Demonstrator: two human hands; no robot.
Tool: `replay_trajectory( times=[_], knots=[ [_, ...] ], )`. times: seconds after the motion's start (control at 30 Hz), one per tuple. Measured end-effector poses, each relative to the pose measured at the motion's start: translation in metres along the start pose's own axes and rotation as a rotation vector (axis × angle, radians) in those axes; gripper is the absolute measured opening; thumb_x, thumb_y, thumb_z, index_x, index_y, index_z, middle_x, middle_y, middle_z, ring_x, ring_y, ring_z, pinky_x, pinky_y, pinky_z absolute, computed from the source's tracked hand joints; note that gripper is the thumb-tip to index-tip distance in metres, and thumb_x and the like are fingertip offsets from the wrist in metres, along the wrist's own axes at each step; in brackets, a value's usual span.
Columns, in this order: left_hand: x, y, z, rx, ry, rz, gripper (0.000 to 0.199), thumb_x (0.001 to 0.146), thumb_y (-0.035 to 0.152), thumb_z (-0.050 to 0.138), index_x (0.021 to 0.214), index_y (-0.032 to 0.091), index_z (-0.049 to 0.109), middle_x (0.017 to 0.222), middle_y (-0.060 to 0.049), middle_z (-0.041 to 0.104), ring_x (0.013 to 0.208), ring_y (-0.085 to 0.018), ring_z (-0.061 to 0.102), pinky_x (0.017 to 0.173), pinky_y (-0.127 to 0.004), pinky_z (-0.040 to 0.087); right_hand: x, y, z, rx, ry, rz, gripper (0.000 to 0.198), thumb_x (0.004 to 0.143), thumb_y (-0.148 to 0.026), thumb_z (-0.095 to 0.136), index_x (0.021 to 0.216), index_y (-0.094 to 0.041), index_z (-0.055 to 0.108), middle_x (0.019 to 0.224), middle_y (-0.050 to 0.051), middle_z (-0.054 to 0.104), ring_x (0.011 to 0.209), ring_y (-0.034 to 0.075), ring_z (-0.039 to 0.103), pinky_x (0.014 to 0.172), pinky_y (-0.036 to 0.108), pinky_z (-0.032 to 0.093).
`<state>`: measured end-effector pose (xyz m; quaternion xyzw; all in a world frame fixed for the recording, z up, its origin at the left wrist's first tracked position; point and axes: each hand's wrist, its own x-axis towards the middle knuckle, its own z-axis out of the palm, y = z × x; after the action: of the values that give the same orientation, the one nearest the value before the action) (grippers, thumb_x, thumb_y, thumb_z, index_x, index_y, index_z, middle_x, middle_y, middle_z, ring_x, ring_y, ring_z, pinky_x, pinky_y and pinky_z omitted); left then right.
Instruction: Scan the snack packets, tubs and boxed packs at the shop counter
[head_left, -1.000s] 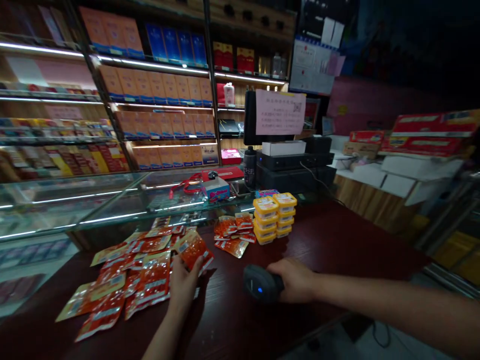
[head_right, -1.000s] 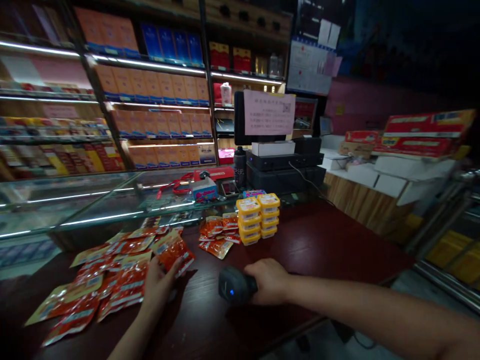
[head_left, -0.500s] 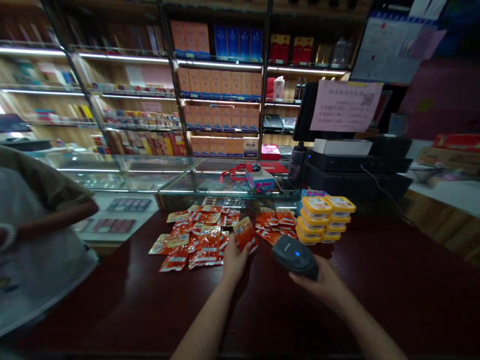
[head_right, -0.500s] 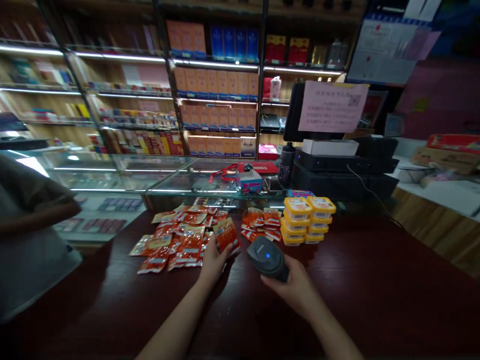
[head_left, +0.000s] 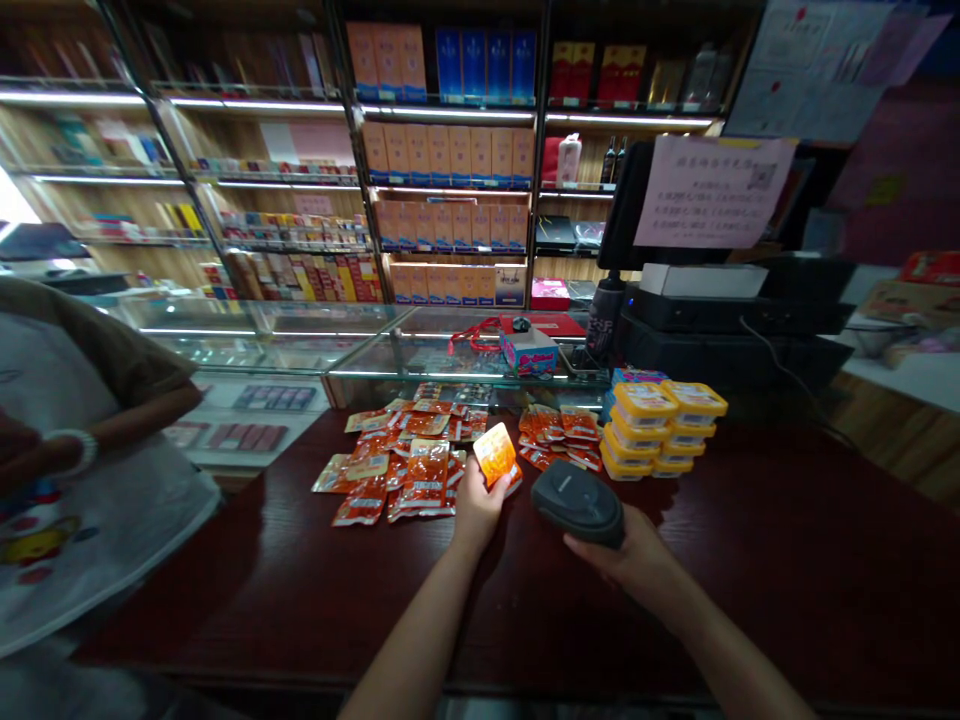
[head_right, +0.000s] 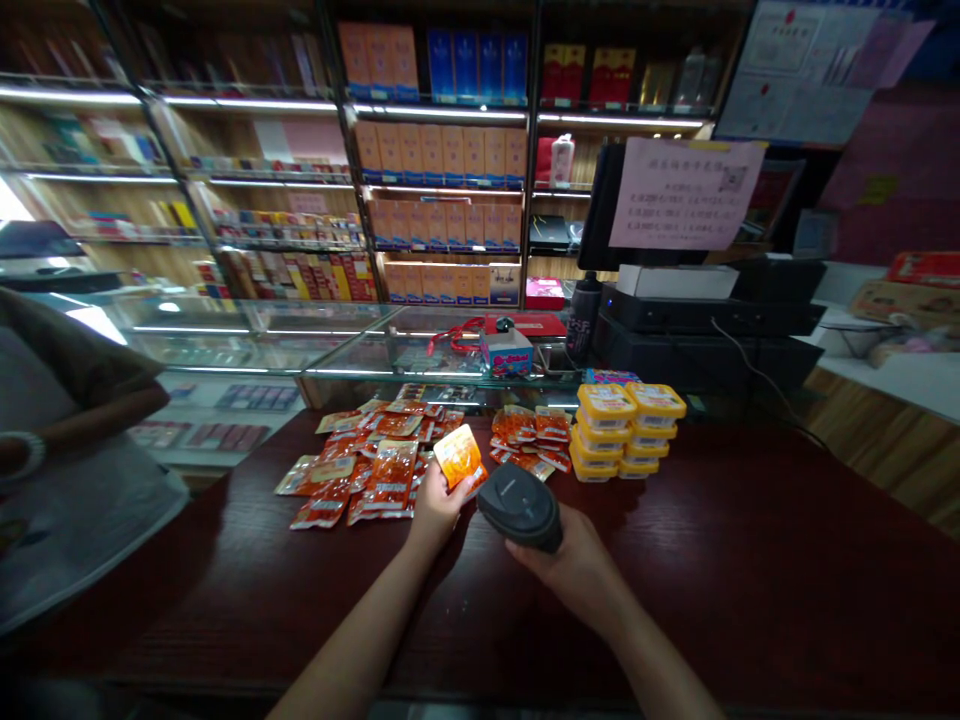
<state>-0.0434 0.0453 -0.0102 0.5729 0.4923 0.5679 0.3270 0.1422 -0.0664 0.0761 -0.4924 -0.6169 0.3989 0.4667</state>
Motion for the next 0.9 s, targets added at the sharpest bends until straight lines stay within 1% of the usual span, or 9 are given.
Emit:
replay_trajectory(
  times=[0.1, 0.23, 0.47, 0.53, 0.67, 0.7, 0.77, 0.83, 0.9],
  knots=[
    [0.001, -0.001, -0.001, -0.017, -0.019, 0.018, 0.038, 0.073, 0.027, 0.065, 0.107, 0.018, 0.05, 0.104, -0.011, 0.067, 0.094, -0.021, 0.066, 0.086, -0.035, 0.05, 0.001, -0.01, -0.004, -0.029, -0.015, -0.052, 0.033, 0.07, -0.033, 0.068, 0.098, -0.016, 0.068, 0.1, 0.007, 0.072, 0.09, 0.023, 0.066, 0.084, 0.035, 0.051],
    [0.003, -0.005, -0.002, -0.004, -0.014, -0.002, 0.042, 0.072, 0.028, 0.067, 0.109, 0.017, 0.05, 0.105, -0.012, 0.067, 0.094, -0.022, 0.066, 0.086, -0.036, 0.051, 0.0, -0.021, -0.009, -0.053, -0.044, -0.077, 0.032, 0.072, -0.034, 0.065, 0.098, -0.016, 0.068, 0.1, 0.008, 0.072, 0.089, 0.022, 0.066, 0.081, 0.033, 0.052],
    [0.002, -0.008, -0.002, 0.009, -0.006, 0.014, 0.044, 0.072, 0.03, 0.067, 0.11, 0.017, 0.05, 0.108, -0.012, 0.067, 0.098, -0.022, 0.065, 0.088, -0.036, 0.051, -0.002, -0.019, -0.007, 0.005, -0.028, -0.062, 0.035, 0.071, -0.038, 0.066, 0.098, -0.016, 0.068, 0.1, 0.008, 0.072, 0.088, 0.022, 0.066, 0.081, 0.033, 0.051],
    [0.001, -0.006, -0.001, 0.009, 0.01, 0.014, 0.044, 0.07, 0.029, 0.068, 0.109, 0.017, 0.051, 0.108, -0.012, 0.067, 0.098, -0.022, 0.065, 0.088, -0.036, 0.051, -0.002, -0.017, -0.006, 0.025, -0.038, -0.042, 0.036, 0.071, -0.04, 0.067, 0.097, -0.016, 0.068, 0.095, 0.007, 0.073, 0.086, 0.022, 0.066, 0.079, 0.033, 0.052],
    [0.0, -0.002, -0.001, -0.013, 0.017, 0.016, 0.042, 0.07, 0.029, 0.069, 0.106, 0.017, 0.053, 0.105, -0.012, 0.068, 0.098, -0.022, 0.065, 0.088, -0.035, 0.051, -0.002, -0.013, -0.006, 0.035, -0.069, 0.003, 0.027, 0.07, -0.04, 0.068, 0.086, -0.019, 0.068, 0.068, 0.002, 0.07, 0.08, 0.022, 0.065, 0.073, 0.031, 0.053],
    [-0.001, -0.001, -0.001, -0.008, 0.018, 0.019, 0.042, 0.07, 0.029, 0.069, 0.106, 0.017, 0.053, 0.105, -0.012, 0.068, 0.098, -0.022, 0.065, 0.087, -0.035, 0.051, -0.002, -0.013, -0.006, 0.027, -0.07, 0.002, 0.025, 0.07, -0.039, 0.067, 0.084, -0.019, 0.068, 0.065, 0.002, 0.069, 0.079, 0.022, 0.065, 0.071, 0.03, 0.053],
    [-0.001, 0.001, -0.001, 0.023, 0.028, 0.023, 0.04, 0.069, 0.029, 0.069, 0.104, 0.017, 0.054, 0.103, -0.011, 0.068, 0.097, -0.023, 0.065, 0.087, -0.035, 0.051, -0.001, -0.013, -0.006, 0.013, -0.063, -0.013, 0.025, 0.07, -0.037, 0.067, 0.086, -0.019, 0.069, 0.07, 0.002, 0.07, 0.077, 0.021, 0.065, 0.071, 0.03, 0.053],
    [-0.002, 0.002, -0.002, 0.059, 0.044, 0.025, 0.038, 0.069, 0.029, 0.069, 0.102, 0.017, 0.055, 0.101, -0.011, 0.069, 0.097, -0.024, 0.065, 0.086, -0.036, 0.052, 0.0, -0.013, -0.005, 0.015, -0.064, -0.033, 0.027, 0.07, -0.035, 0.066, 0.091, -0.019, 0.069, 0.082, 0.004, 0.072, 0.078, 0.021, 0.066, 0.073, 0.031, 0.052],
    [-0.003, 0.003, -0.002, 0.093, 0.049, 0.026, 0.038, 0.069, 0.03, 0.069, 0.102, 0.017, 0.055, 0.101, -0.011, 0.068, 0.096, -0.024, 0.065, 0.085, -0.036, 0.051, 0.0, -0.014, -0.005, 0.025, -0.071, -0.04, 0.029, 0.07, -0.035, 0.066, 0.094, -0.019, 0.069, 0.091, 0.005, 0.073, 0.081, 0.022, 0.066, 0.074, 0.031, 0.052]
  ],
)
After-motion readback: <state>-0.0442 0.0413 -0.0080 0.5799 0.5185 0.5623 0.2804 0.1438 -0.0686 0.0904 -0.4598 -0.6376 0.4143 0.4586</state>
